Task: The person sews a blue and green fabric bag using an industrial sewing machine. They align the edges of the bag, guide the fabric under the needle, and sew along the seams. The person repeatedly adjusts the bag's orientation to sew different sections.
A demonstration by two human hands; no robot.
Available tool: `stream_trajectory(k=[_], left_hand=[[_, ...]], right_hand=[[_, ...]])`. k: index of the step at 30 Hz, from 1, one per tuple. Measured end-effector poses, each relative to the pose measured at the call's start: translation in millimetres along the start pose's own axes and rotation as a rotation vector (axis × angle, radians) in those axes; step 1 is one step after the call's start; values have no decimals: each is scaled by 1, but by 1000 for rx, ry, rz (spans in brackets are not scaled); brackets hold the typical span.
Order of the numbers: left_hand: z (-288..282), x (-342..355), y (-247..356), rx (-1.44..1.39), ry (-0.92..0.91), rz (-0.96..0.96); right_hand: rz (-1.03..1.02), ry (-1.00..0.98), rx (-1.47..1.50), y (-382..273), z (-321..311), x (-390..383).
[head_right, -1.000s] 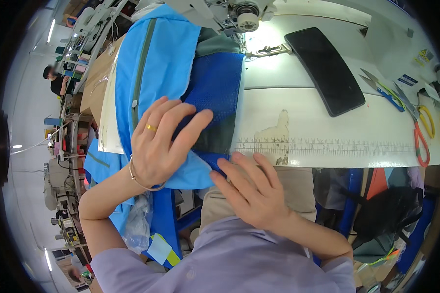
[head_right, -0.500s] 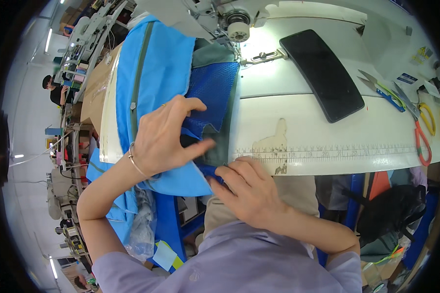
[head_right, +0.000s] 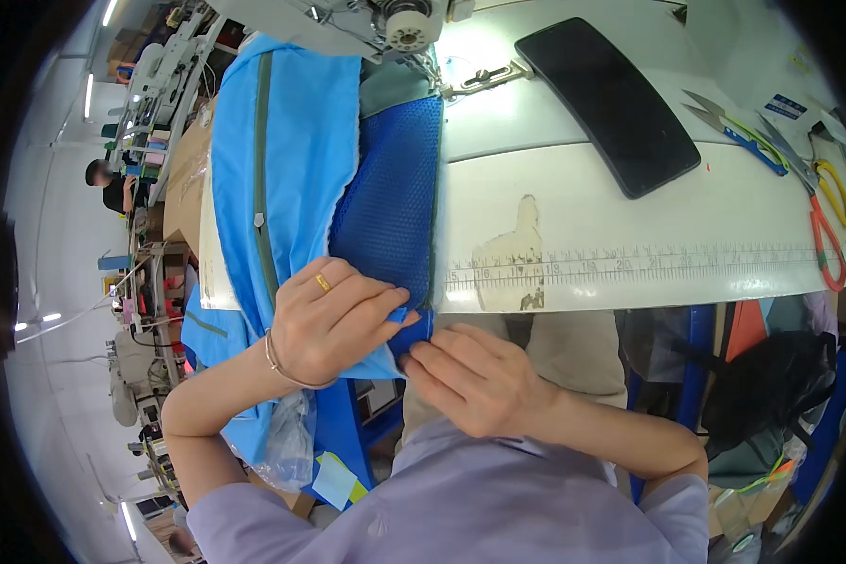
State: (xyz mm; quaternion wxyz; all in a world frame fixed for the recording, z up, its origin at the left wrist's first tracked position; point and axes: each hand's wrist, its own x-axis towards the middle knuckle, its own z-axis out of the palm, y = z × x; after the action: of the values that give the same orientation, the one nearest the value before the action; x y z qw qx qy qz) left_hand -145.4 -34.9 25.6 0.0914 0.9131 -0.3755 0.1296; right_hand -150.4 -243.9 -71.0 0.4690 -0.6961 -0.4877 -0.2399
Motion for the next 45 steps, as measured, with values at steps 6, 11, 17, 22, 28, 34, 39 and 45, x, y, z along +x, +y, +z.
stream_trajectory(k=[6, 11, 17, 22, 28, 34, 39, 45], left_hand=[[-11, 15, 6, -146, -175, -174], [-2, 43, -11, 25, -323, -334], [15, 94, -74, 281, -175, 114], [21, 92, -57, 114, -275, 263], [10, 49, -18, -131, -363, 65], [8, 38, -6, -160, -290, -76], [8, 36, -8, -141, -241, -273], [-1, 40, -23, -184, -239, -283]], right_hand=[[-5, 21, 10, 2, -1, -3], [29, -1, -16, -9, -8, 12], [-13, 17, -18, -16, -9, 29], [2, -43, -7, -10, -18, 26], [31, -10, 40, -9, -10, 12], [30, -48, 67, -1, -11, 6], [18, -72, 45, 2, -8, 3], [10, -175, 3, 3, -19, 10]])
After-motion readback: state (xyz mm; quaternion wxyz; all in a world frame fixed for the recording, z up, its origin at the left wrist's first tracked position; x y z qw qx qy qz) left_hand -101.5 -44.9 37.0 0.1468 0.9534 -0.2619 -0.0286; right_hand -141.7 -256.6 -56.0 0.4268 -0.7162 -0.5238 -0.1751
